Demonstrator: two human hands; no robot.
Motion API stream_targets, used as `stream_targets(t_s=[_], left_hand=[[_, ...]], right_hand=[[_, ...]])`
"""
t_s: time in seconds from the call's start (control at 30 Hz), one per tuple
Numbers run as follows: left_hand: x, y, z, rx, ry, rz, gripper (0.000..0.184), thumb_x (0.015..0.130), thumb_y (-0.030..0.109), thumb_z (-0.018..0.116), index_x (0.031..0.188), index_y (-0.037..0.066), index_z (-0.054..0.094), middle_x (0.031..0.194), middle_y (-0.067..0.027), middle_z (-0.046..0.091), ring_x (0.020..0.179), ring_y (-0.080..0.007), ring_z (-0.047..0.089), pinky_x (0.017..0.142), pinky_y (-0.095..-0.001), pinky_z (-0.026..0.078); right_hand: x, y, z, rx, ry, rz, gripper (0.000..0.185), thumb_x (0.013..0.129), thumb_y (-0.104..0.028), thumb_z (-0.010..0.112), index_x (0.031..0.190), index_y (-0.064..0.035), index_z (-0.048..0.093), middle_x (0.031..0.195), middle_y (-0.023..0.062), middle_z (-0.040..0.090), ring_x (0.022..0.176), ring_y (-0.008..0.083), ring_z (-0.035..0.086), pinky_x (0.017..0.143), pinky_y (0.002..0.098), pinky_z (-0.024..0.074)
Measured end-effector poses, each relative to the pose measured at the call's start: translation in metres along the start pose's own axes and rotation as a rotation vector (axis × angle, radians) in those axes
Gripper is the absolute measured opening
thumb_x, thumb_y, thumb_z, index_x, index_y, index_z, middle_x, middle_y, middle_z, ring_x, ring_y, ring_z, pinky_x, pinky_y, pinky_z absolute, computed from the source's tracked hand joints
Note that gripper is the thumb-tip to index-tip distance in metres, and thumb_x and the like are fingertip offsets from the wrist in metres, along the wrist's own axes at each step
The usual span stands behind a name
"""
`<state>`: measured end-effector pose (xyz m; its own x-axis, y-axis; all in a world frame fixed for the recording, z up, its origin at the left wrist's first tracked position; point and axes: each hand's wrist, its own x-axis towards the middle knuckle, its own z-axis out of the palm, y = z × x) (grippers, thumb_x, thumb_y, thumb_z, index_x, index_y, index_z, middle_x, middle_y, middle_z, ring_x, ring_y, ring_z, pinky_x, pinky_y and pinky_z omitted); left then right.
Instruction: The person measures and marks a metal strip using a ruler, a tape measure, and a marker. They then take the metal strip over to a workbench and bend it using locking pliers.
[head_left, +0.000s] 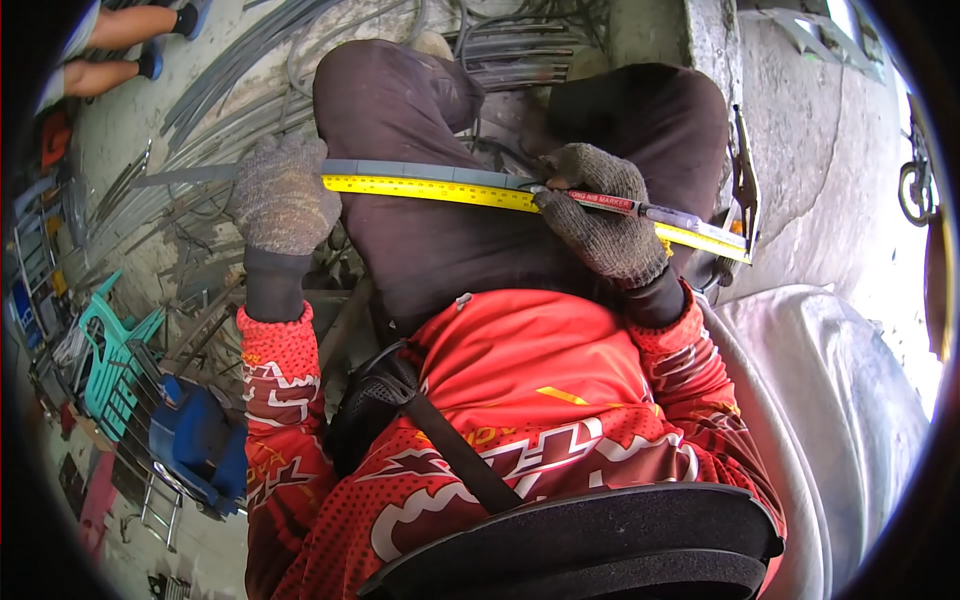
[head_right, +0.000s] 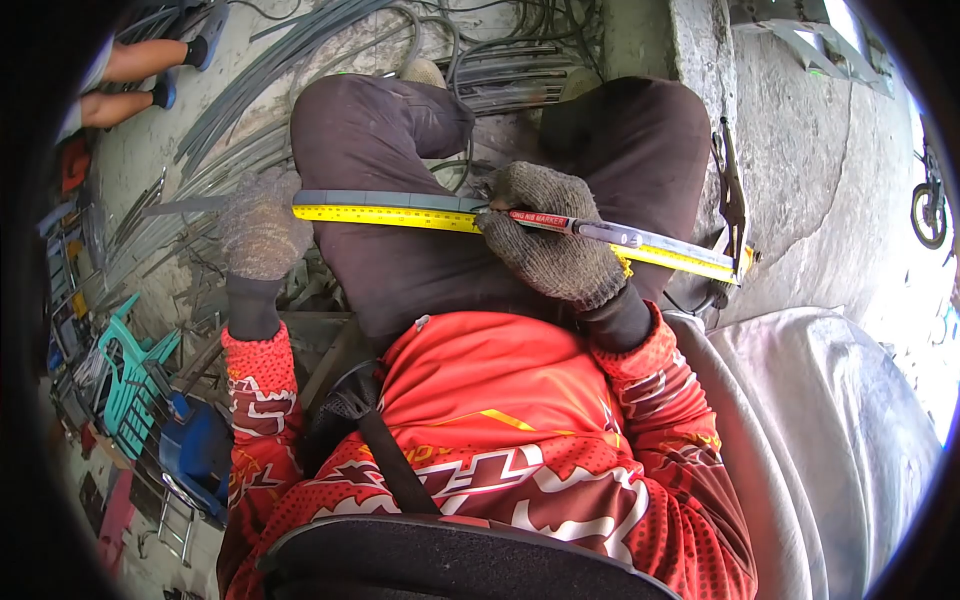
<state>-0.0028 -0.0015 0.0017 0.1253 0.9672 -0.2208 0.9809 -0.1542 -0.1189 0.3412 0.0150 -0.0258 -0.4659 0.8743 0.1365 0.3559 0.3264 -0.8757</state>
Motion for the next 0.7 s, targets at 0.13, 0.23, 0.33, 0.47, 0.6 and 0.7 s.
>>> stream_targets(t_s=[0.13,0.23,0.33,0.47,0.6,0.7], left_hand=[[0.000,0.001,-0.003,0.000,0.003,0.001,0.029,0.081,0.020,0.070,0.109,0.011,0.073,0.108,-0.0127,0.072,0.103,-0.0389,0.066,0.089,-0.0529,0.053],[0.001,0.002,-0.006,0.007,-0.031,-0.016,0.030,0.082,0.020,0.070,0.110,0.012,0.073,0.110,-0.0130,0.072,0.104,-0.0399,0.066,0.091,-0.0533,0.053],[0.000,0.001,0.001,0.013,0.039,0.002,0.027,0.076,0.018,0.072,0.102,0.012,0.072,0.102,-0.0114,0.069,0.100,-0.0376,0.064,0.089,-0.0509,0.052],[-0.002,0.002,0.003,0.029,0.163,0.037,0.024,0.070,0.016,0.073,0.093,0.011,0.070,0.094,-0.0096,0.066,0.094,-0.0346,0.062,0.086,-0.0479,0.052],[-0.001,0.001,0.001,0.030,0.147,0.046,0.024,0.070,0.016,0.073,0.093,0.011,0.070,0.094,-0.0096,0.065,0.094,-0.0345,0.062,0.085,-0.0479,0.052],[-0.001,0.000,0.003,0.030,0.111,0.037,0.024,0.070,0.016,0.073,0.094,0.011,0.070,0.094,-0.0095,0.065,0.094,-0.0343,0.062,0.085,-0.0480,0.052]], right_hand=[[-0.001,0.001,-0.001,-0.019,-0.027,-0.007,0.021,0.084,-0.019,0.078,0.085,-0.0047,0.062,0.076,0.0154,0.058,0.069,0.0399,0.060,0.061,0.0468,0.0473],[-0.001,0.002,0.001,-0.030,-0.017,-0.036,0.021,0.084,-0.019,0.078,0.085,-0.0049,0.063,0.076,0.0154,0.058,0.070,0.0399,0.061,0.061,0.0469,0.0472],[-0.001,0.001,0.001,-0.063,0.004,-0.087,0.020,0.084,-0.018,0.078,0.085,-0.0050,0.063,0.077,0.0155,0.059,0.070,0.0399,0.061,0.061,0.0468,0.0474],[-0.001,-0.001,-0.001,-0.074,-0.009,-0.075,0.020,0.083,-0.017,0.079,0.086,-0.0051,0.063,0.078,0.0155,0.059,0.070,0.0396,0.061,0.062,0.0465,0.0478],[-0.001,0.001,0.001,-0.054,-0.009,-0.076,0.020,0.083,-0.017,0.079,0.087,-0.0054,0.063,0.079,0.0153,0.060,0.071,0.0391,0.061,0.062,0.0463,0.0481],[-0.002,0.003,0.002,-0.056,0.001,-0.091,0.021,0.084,-0.018,0.080,0.087,-0.0055,0.063,0.080,0.0150,0.060,0.072,0.0385,0.062,0.063,0.0459,0.0485]])
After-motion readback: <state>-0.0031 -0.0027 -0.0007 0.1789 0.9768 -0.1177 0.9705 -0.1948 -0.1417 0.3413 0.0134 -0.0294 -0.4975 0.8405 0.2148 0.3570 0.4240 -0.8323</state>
